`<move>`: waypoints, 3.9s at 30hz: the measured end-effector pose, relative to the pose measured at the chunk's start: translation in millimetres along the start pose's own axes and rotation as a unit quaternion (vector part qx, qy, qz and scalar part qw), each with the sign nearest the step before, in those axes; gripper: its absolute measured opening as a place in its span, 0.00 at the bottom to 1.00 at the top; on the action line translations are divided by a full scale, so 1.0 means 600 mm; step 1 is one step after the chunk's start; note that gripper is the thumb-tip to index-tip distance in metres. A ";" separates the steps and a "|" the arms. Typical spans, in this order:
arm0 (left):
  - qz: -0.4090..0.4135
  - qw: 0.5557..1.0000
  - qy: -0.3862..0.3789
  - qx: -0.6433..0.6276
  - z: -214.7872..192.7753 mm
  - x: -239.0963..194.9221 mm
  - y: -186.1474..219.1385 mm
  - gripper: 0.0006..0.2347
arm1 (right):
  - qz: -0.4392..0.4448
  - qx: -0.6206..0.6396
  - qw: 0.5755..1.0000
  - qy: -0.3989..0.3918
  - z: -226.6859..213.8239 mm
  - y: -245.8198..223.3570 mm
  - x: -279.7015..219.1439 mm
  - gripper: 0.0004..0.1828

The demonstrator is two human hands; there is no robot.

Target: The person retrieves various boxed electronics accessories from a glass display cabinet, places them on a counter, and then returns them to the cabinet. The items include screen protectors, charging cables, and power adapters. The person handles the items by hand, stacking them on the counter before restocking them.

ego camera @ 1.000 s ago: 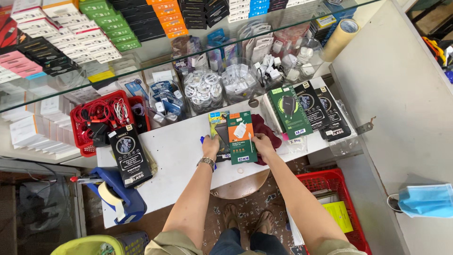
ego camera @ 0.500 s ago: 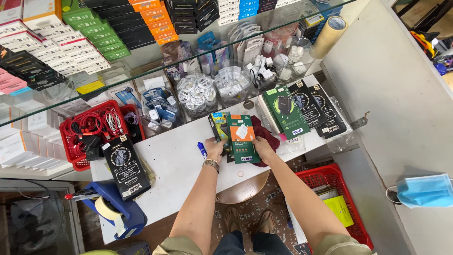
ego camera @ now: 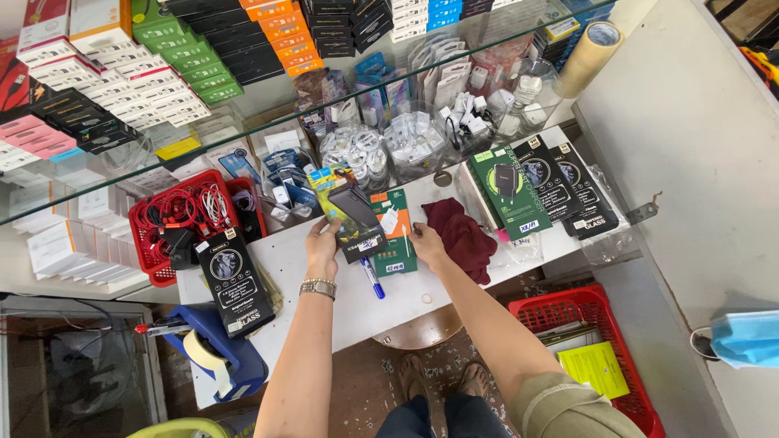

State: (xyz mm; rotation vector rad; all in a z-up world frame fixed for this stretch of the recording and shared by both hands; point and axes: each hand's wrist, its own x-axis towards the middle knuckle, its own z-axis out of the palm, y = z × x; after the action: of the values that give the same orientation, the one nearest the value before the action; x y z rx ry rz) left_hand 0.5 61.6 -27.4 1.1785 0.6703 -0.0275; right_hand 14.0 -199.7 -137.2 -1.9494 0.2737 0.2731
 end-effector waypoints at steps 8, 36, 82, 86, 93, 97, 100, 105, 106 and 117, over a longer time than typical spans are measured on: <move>-0.068 0.991 -0.100 0.062 0.055 -0.012 -0.055 0.20 | 0.095 0.220 0.961 -0.135 -0.054 -0.094 -0.031 0.27; 0.167 0.912 -0.208 0.311 0.489 -0.145 -0.187 0.16 | 0.037 -0.048 0.993 0.100 -0.504 -0.021 -0.014 0.23; 0.019 0.966 -0.174 0.189 0.291 -0.094 -0.010 0.12 | -0.078 -0.167 0.983 0.019 -0.320 -0.242 -0.067 0.23; 0.009 0.969 -0.139 0.203 0.166 -0.078 0.006 0.12 | -0.076 -0.132 0.988 0.000 -0.196 -0.247 -0.092 0.22; -0.046 0.967 -0.116 0.220 0.072 -0.043 -0.041 0.13 | -0.060 -0.126 0.990 -0.016 -0.083 -0.172 -0.099 0.27; -0.096 0.975 -0.096 0.174 0.061 -0.032 -0.052 0.20 | 0.038 -0.038 0.997 -0.056 -0.093 -0.157 -0.088 0.37; -0.114 0.978 -0.055 0.164 0.067 -0.019 -0.051 0.31 | 0.097 0.087 0.986 -0.108 -0.105 -0.161 -0.071 0.42; -0.170 0.966 -0.180 0.075 0.082 -0.020 -0.066 0.44 | 0.126 0.273 0.935 -0.186 -0.081 -0.149 -0.080 0.43; -0.162 0.967 -0.182 0.080 0.085 -0.023 -0.066 0.43 | 0.133 0.288 0.929 -0.191 -0.073 -0.146 -0.087 0.44; -0.188 0.964 -0.182 0.041 0.104 -0.044 -0.017 0.36 | 0.109 0.312 0.924 -0.192 -0.058 -0.188 -0.122 0.47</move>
State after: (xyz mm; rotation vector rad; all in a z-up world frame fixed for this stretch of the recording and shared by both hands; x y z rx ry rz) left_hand 4.9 -4.1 -9.5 1.0722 0.5592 -0.5850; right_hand -17.4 -184.7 -2.7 -1.2034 0.2764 0.6241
